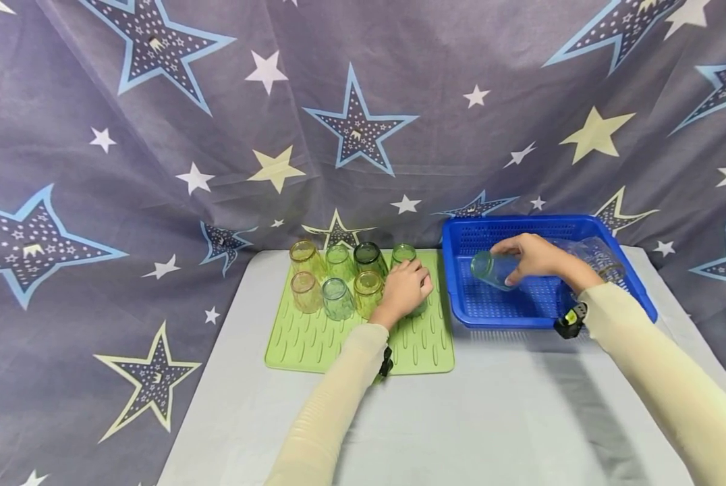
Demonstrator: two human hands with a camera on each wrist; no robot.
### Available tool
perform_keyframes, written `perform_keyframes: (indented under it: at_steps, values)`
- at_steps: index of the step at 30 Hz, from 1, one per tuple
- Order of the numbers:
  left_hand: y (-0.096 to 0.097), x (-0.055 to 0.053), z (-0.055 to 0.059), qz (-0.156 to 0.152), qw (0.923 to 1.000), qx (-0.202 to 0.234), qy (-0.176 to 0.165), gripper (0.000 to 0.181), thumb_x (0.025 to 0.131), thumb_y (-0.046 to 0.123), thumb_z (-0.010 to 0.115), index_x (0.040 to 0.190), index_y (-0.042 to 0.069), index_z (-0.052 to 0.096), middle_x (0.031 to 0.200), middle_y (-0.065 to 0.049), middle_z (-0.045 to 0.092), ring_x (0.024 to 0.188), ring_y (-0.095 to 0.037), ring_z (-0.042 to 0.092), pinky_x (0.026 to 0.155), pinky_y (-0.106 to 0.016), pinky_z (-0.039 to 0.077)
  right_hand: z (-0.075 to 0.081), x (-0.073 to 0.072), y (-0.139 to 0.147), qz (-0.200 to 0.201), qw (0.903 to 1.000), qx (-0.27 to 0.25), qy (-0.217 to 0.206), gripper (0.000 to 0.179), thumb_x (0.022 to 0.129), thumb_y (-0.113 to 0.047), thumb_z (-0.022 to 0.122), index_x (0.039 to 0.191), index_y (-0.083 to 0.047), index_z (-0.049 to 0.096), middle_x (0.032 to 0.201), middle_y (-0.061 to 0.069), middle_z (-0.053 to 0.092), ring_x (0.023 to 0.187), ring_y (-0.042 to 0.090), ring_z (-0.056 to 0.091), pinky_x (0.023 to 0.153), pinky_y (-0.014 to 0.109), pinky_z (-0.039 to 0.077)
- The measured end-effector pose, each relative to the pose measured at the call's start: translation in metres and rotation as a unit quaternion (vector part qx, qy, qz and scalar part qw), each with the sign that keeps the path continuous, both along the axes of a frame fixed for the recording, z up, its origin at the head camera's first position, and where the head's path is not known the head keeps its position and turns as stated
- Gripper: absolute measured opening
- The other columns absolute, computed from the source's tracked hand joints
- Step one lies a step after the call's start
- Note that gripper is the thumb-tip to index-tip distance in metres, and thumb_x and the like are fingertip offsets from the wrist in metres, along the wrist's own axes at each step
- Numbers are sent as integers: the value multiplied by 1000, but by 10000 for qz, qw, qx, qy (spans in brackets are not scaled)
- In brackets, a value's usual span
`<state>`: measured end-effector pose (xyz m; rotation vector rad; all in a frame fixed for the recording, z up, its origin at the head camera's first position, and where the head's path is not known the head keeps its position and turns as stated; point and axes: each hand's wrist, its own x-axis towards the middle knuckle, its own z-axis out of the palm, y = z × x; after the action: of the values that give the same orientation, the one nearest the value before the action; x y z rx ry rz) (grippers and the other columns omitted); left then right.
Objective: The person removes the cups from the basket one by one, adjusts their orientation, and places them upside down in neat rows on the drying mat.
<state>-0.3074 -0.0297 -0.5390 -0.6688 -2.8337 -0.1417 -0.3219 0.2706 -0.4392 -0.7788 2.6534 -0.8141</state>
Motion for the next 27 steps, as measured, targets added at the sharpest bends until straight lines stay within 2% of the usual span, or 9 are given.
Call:
perform_keyframes:
  at_steps: [5, 10, 12, 14, 18, 21, 25, 27]
  values:
    - [1, 1, 0, -28, 10000, 72, -32, 30, 103, 30, 45, 108, 21, 74, 113, 3, 65, 107, -19, 60, 98, -35, 51, 13, 9, 9, -624, 9971, -424, -111, 76, 74, -12, 90, 140, 3, 57, 141, 28, 58, 131, 47, 55, 108, 57, 46]
    - [-1, 2, -2, 9, 9999, 103, -18, 30, 103, 30, 46, 107, 21, 74, 111, 3, 65, 104, -18, 59, 97, -35, 51, 23, 21, 12, -1071, 9901, -881, -199, 80, 76, -18, 90, 145, -2, 53, 148, 24, 54, 136, 43, 52, 109, 54, 46]
    - [-2, 2, -3, 23, 9999, 122, 8, 30, 102, 30, 46, 107, 21, 74, 111, 3, 65, 104, -18, 60, 97, -35, 51, 26, 25, 11, -1164, 9869, -1106, -164, 78, 77, -17, 90, 145, -4, 54, 147, 22, 56, 135, 39, 54, 107, 47, 50]
    - [-3, 1, -3, 29, 9999, 142, 42, 30, 102, 30, 46, 108, 20, 74, 111, 2, 65, 105, -19, 60, 97, -35, 52, 28, 29, 11, -1270, 9825, -1357, -139, 76, 77, -16, 89, 144, -7, 56, 145, 19, 58, 133, 32, 58, 103, 34, 54]
    - [-3, 0, -4, 14, 9998, 170, 47, 31, 102, 30, 46, 109, 20, 74, 112, 2, 65, 104, -19, 60, 96, -35, 52, 31, 35, 10, -1361, 9740, -1810, -117, 72, 78, -12, 88, 143, -8, 57, 141, 15, 62, 120, 5, 62, 91, 11, 51]
    - [-3, -1, -5, 6, 9999, 166, 26, 31, 102, 29, 46, 108, 20, 74, 111, 2, 65, 102, -18, 60, 95, -35, 52, 33, 38, 10, -1343, 9687, -2078, -181, 70, 79, -9, 87, 142, -7, 57, 133, 5, 67, 111, -7, 61, 90, 9, 50]
    - [-1, -1, -4, -21, 9998, 190, 4, 30, 103, 29, 46, 107, 19, 74, 109, 2, 65, 100, -19, 59, 94, -35, 52, 35, 41, 10, -1243, 9618, -2416, -330, 68, 80, -3, 84, 141, -3, 56, 118, -15, 69, 108, -5, 63, 92, 9, 50]
    - [0, -1, -2, -37, 9998, 209, -24, 30, 103, 29, 46, 107, 19, 74, 109, 2, 65, 99, -19, 59, 94, -36, 52, 35, 41, 9, -1147, 9592, -2546, -438, 67, 80, 0, 83, 141, 0, 55, 114, -19, 69, 108, -2, 64, 92, 10, 51]
